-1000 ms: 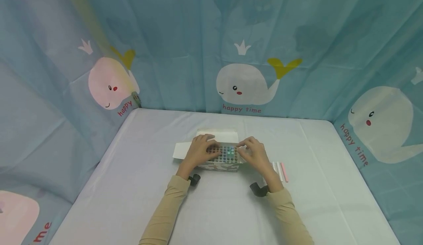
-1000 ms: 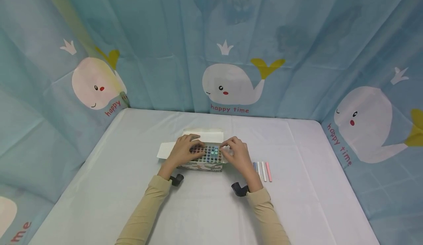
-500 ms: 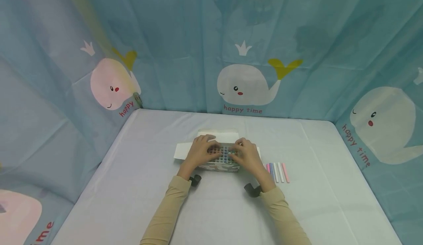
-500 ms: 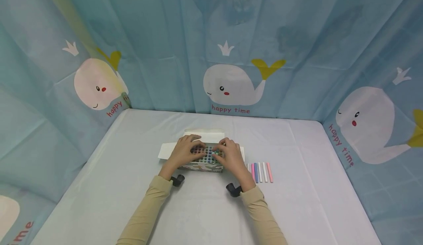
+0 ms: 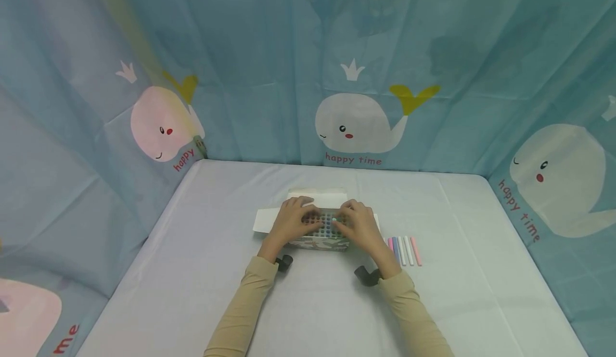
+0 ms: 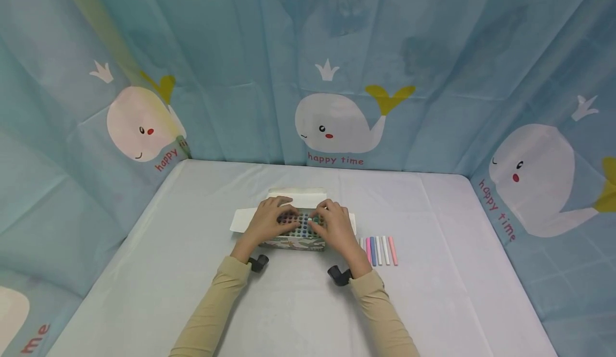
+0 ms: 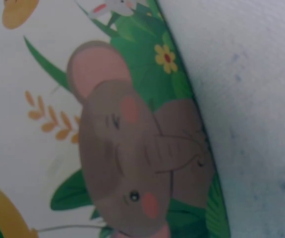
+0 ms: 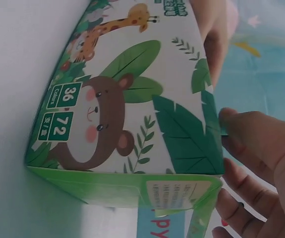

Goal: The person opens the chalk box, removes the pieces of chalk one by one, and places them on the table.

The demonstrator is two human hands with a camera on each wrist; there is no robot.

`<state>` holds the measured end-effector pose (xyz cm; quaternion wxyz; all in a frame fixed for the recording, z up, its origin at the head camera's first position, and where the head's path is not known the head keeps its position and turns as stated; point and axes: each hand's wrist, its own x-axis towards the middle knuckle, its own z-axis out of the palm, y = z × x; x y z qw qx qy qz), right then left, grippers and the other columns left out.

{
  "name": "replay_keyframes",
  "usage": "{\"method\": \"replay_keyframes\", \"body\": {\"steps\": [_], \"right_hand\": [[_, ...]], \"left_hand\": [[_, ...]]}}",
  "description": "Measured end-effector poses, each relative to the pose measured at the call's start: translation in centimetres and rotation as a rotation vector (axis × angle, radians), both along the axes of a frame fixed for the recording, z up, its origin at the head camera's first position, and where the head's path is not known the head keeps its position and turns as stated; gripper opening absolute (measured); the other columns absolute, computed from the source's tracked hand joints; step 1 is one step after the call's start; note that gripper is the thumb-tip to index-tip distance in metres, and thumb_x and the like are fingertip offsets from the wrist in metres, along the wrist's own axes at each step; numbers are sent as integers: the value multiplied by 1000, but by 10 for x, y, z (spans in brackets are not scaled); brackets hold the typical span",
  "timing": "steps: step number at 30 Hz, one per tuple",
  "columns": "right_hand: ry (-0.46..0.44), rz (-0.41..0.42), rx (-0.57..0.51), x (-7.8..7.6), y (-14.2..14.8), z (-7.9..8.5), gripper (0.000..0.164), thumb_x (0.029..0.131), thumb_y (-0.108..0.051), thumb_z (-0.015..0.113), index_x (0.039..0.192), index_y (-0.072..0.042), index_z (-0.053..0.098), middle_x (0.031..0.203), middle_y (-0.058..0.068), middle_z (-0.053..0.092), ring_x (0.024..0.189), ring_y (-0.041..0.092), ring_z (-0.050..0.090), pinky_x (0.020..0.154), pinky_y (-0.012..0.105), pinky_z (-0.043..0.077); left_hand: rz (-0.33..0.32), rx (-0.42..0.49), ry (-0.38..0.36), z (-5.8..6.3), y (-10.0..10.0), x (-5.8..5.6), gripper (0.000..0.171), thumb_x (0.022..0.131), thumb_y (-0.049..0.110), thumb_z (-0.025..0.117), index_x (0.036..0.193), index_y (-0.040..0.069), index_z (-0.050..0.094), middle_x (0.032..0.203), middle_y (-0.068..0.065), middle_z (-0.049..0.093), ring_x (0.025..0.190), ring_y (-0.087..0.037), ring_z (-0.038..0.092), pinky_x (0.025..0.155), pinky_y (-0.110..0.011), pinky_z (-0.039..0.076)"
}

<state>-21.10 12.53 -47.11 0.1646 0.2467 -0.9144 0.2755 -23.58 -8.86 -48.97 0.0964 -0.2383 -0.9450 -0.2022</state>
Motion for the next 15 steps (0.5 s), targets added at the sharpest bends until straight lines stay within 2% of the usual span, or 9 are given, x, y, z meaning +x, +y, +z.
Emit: {"method": "replay_keyframes", "body": {"steps": [15], "right_hand": [[-48, 22, -161, 4, 3, 7, 15, 80, -26, 64, 91, -17, 61, 86, -2, 61, 80, 18, 54, 78, 37, 37]], "left_hand": [[-1, 15, -3, 0, 0, 1, 30, 75, 57, 57, 95, 35, 62, 124, 2, 47, 115, -19, 40, 104, -40, 25]]}}
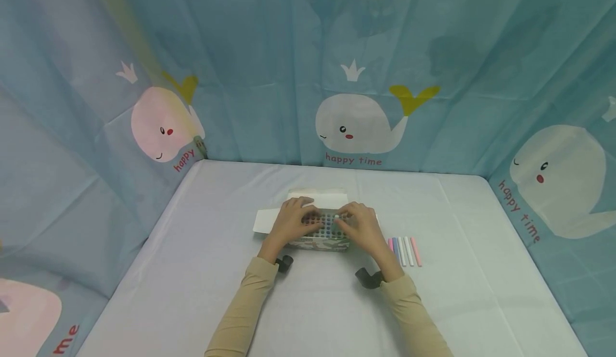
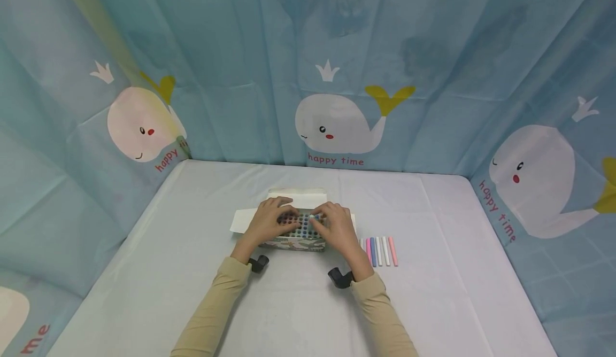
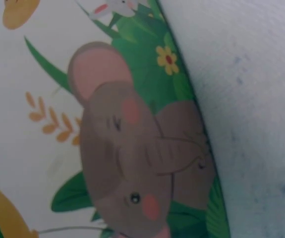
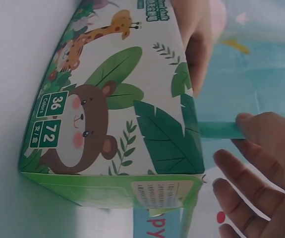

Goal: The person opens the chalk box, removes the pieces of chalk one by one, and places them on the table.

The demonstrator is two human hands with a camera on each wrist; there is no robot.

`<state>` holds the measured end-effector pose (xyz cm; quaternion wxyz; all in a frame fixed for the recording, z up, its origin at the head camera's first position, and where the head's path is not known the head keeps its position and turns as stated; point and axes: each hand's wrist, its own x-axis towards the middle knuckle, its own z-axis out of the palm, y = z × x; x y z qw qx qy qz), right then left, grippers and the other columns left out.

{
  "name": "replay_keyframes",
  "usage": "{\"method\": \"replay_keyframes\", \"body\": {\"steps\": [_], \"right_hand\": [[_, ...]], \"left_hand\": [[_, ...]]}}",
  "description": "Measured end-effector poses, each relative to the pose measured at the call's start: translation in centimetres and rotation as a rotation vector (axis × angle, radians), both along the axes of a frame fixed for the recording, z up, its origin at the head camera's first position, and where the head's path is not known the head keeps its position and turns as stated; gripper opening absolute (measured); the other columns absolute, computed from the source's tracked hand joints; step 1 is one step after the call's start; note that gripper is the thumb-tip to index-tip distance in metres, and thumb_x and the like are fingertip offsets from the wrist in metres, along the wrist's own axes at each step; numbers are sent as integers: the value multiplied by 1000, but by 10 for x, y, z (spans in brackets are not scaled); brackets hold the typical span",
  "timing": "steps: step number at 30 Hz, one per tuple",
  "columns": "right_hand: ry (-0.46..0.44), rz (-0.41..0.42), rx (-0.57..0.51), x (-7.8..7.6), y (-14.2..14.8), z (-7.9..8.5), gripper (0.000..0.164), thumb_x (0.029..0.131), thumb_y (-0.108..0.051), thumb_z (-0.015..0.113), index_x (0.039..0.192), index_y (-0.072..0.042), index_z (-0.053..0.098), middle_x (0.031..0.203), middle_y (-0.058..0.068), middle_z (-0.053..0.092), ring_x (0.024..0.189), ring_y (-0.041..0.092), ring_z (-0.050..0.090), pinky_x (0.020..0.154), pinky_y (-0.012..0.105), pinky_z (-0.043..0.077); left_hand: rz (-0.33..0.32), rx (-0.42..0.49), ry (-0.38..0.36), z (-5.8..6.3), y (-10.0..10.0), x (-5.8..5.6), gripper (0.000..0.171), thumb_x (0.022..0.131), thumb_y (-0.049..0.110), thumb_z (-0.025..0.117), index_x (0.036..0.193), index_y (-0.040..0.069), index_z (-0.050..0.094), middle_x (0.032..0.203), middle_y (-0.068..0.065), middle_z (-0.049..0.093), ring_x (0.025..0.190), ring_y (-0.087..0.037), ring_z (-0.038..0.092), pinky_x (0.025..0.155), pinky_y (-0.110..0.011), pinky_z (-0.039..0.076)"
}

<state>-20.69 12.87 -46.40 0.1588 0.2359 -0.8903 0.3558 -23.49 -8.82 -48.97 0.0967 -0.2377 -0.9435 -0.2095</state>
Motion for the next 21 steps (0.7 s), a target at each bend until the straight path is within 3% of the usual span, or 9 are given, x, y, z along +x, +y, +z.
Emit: {"method": "replay_keyframes", "body": {"steps": [11, 21], "right_hand": [[66, 28, -155, 3, 3, 8, 13, 82, -21, 61, 91, -12, 62, 86, -3, 63, 75, 16, 55, 72, 36, 44], [54, -54, -221, 8, 8, 12, 11, 81, -18, 61, 91, -14, 61, 82, -5, 62, 72, 14, 54, 77, 35, 39]], "left_hand": [[4, -2, -4, 2, 0, 1, 33, 74, 56, 57, 96, 32, 62, 123, 0, 47, 114, -21, 41, 103, -41, 26], [8, 15, -5, 3, 1, 3, 31, 74, 54, 59, 95, 32, 63, 123, 0, 47, 115, -21, 40, 103, -41, 26]]}}
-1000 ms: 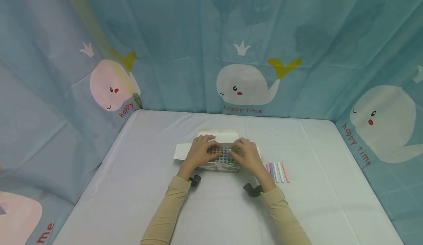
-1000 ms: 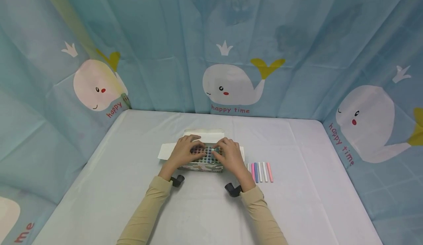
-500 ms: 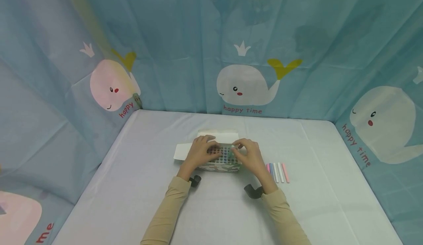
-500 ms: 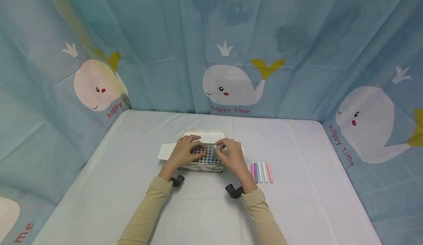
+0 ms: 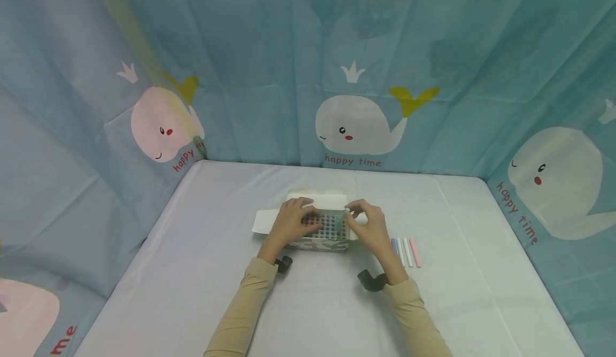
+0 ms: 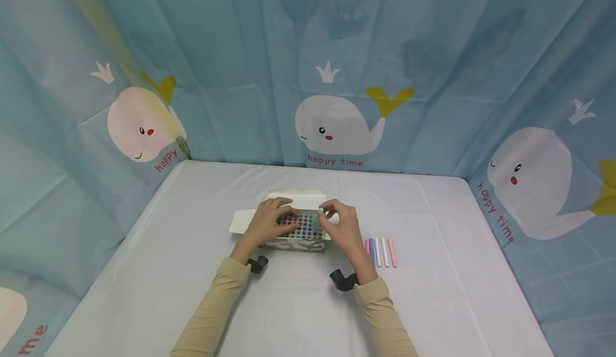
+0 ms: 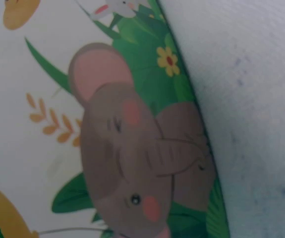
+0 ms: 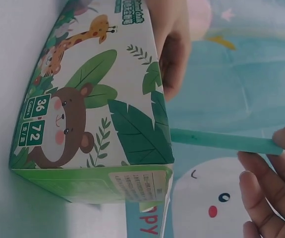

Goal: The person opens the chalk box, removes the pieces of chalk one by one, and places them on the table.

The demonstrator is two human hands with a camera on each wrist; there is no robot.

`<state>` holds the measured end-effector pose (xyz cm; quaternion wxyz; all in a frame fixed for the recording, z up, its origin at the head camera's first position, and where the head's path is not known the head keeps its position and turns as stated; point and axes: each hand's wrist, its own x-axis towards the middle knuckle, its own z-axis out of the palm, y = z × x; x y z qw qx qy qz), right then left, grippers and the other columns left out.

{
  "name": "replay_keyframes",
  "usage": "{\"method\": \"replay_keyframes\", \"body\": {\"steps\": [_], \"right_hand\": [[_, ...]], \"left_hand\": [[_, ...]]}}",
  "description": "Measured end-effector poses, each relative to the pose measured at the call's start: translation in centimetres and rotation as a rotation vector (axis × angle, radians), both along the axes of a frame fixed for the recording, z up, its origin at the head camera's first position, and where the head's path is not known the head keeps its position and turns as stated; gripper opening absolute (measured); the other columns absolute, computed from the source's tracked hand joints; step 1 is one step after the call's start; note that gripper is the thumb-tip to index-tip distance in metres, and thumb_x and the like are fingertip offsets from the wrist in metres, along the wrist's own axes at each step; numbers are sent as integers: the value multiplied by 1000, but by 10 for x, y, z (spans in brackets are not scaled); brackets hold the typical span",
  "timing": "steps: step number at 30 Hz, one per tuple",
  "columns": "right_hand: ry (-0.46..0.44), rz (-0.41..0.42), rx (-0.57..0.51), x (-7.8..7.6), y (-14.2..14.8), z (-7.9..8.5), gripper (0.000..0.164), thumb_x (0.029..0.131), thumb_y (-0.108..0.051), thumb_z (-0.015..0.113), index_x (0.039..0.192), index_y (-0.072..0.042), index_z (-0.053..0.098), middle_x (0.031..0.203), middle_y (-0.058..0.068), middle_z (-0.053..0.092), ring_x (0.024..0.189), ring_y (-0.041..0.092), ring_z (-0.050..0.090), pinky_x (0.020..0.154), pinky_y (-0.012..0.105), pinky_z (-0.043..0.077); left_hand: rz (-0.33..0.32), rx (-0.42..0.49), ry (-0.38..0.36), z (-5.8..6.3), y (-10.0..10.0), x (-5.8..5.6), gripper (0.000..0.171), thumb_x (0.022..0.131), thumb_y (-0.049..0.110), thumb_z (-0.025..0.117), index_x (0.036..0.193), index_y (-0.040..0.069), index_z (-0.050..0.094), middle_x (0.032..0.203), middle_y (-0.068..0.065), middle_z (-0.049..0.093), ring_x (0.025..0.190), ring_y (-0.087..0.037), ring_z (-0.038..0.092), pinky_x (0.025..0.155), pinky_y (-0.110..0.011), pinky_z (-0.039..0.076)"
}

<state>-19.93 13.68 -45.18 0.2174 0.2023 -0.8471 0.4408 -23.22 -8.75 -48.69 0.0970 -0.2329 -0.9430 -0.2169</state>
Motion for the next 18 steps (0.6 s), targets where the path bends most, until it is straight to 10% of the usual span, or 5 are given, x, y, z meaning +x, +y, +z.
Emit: {"method": "replay_keyframes", "body": {"steps": [18], "right_hand": [[-4, -78, -38, 0, 18, -1, 13, 83, -21, 61, 94, -15, 63, 81, -5, 64, 70, 7, 54, 67, 28, 46]], "left_hand": [[-5, 4, -23, -1, -1, -1, 29, 76, 54, 57, 95, 33, 62, 125, 1, 45, 117, -20, 37, 105, -39, 23]]}}
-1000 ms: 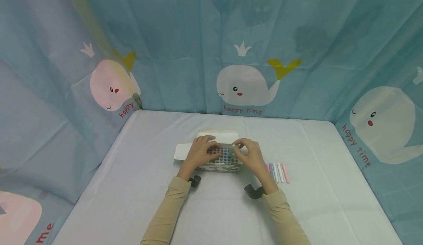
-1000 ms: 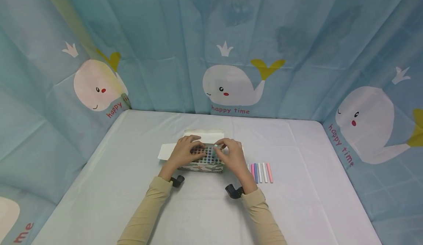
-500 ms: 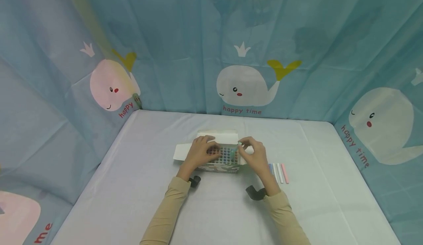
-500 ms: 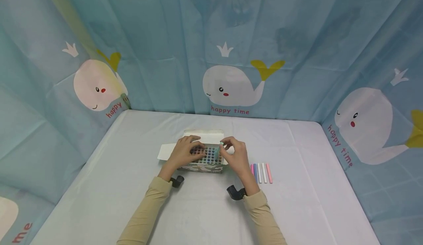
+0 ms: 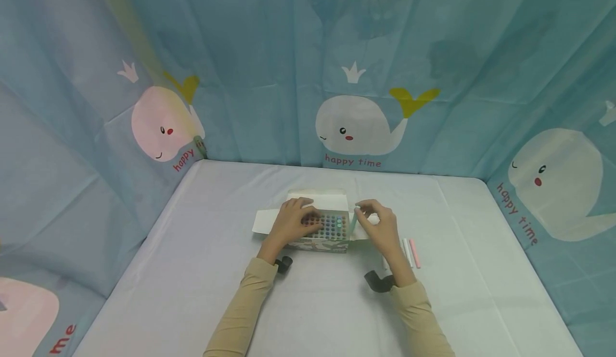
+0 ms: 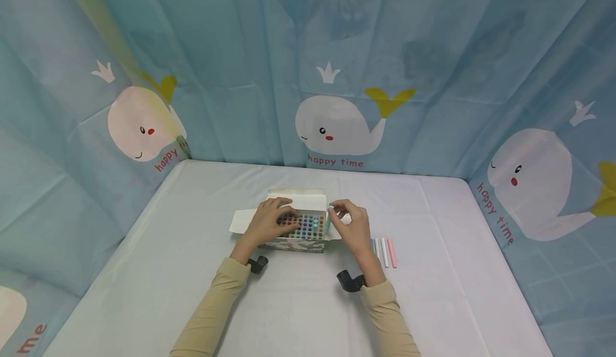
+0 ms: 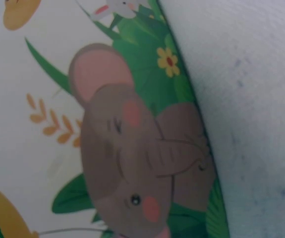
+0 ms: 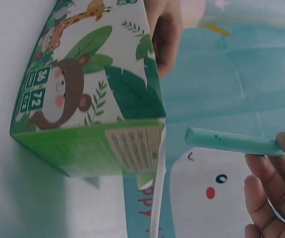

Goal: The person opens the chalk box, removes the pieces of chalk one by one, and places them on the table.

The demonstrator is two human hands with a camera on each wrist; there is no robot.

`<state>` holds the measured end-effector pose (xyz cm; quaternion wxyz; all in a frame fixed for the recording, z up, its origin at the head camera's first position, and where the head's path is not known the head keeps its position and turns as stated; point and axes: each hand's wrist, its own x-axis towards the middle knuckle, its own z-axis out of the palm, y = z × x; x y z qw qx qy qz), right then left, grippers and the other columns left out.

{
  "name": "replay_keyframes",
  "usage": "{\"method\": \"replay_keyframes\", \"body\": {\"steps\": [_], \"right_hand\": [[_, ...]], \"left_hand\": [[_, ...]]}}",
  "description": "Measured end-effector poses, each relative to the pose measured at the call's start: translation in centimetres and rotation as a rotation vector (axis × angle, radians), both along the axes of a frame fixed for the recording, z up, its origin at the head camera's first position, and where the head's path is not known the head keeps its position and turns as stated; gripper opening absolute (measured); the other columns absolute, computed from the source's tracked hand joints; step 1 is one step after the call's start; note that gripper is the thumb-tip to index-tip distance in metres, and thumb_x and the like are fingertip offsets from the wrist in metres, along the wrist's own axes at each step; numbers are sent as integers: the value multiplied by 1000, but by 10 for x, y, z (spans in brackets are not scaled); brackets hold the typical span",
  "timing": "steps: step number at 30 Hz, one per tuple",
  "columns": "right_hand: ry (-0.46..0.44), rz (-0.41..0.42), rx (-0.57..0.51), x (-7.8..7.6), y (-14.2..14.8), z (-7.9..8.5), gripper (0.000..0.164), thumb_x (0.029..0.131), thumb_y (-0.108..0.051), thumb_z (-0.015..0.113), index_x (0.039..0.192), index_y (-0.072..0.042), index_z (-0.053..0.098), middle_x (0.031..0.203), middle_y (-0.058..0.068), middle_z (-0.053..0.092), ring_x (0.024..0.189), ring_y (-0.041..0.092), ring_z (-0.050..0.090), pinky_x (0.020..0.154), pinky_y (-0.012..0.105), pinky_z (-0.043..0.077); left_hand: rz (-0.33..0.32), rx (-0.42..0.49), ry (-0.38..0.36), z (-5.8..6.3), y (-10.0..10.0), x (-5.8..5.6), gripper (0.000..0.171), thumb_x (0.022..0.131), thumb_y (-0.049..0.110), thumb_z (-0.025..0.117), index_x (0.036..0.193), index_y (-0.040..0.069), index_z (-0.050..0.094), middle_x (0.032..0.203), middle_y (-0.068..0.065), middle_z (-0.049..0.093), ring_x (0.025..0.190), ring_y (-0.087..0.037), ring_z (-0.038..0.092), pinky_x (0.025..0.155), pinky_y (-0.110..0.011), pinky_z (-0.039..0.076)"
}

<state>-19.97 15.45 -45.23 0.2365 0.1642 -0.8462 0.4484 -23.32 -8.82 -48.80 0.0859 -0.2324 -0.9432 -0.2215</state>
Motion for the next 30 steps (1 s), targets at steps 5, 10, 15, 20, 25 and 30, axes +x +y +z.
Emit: {"method": "replay_keyframes", "body": {"steps": [5, 10, 15, 20, 25, 30], "right_hand": [[-6, -2, -6, 0, 7, -2, 14, 83, -22, 60, 94, -15, 63, 81, -4, 64, 70, 8, 53, 66, 30, 46], [-8, -3, -4, 0, 15, -4, 14, 83, -21, 60, 94, -14, 63, 80, -4, 64, 70, 7, 53, 66, 25, 45], [-22, -29, 15, -1, 22, -5, 14, 83, -22, 61, 94, -14, 63, 78, -4, 64, 69, 7, 54, 68, 26, 44], [-45, -50, 29, 0, 29, -7, 14, 82, -23, 61, 94, -15, 63, 77, -4, 63, 69, 7, 54, 68, 25, 43], [-59, -59, 45, 1, 37, -10, 16, 83, -25, 60, 95, -15, 62, 78, -4, 63, 70, 8, 54, 69, 32, 45], [-67, -61, 45, 3, 48, -14, 16, 83, -23, 61, 95, -13, 63, 79, -4, 63, 71, 8, 53, 66, 26, 43]], "left_hand": [[0, -1, 1, -2, 0, 0, 29, 76, 55, 57, 95, 35, 62, 125, 2, 45, 117, -19, 37, 105, -38, 22], [-1, 10, 13, -1, 0, 1, 28, 75, 54, 58, 94, 34, 62, 124, 1, 46, 116, -20, 38, 105, -39, 24], [-3, 23, 20, 1, 1, 1, 27, 75, 52, 59, 93, 32, 63, 123, 0, 46, 115, -21, 39, 104, -40, 25], [-4, 18, 17, 0, 1, 1, 27, 74, 53, 59, 92, 33, 62, 123, 1, 46, 116, -20, 38, 103, -41, 25], [-4, 19, 15, -1, 1, 0, 28, 74, 54, 59, 92, 33, 62, 124, 1, 46, 117, -21, 37, 103, -41, 25], [-7, 17, 12, -1, 0, -1, 28, 74, 54, 59, 92, 33, 62, 124, 1, 46, 117, -20, 37, 104, -40, 24]]}}
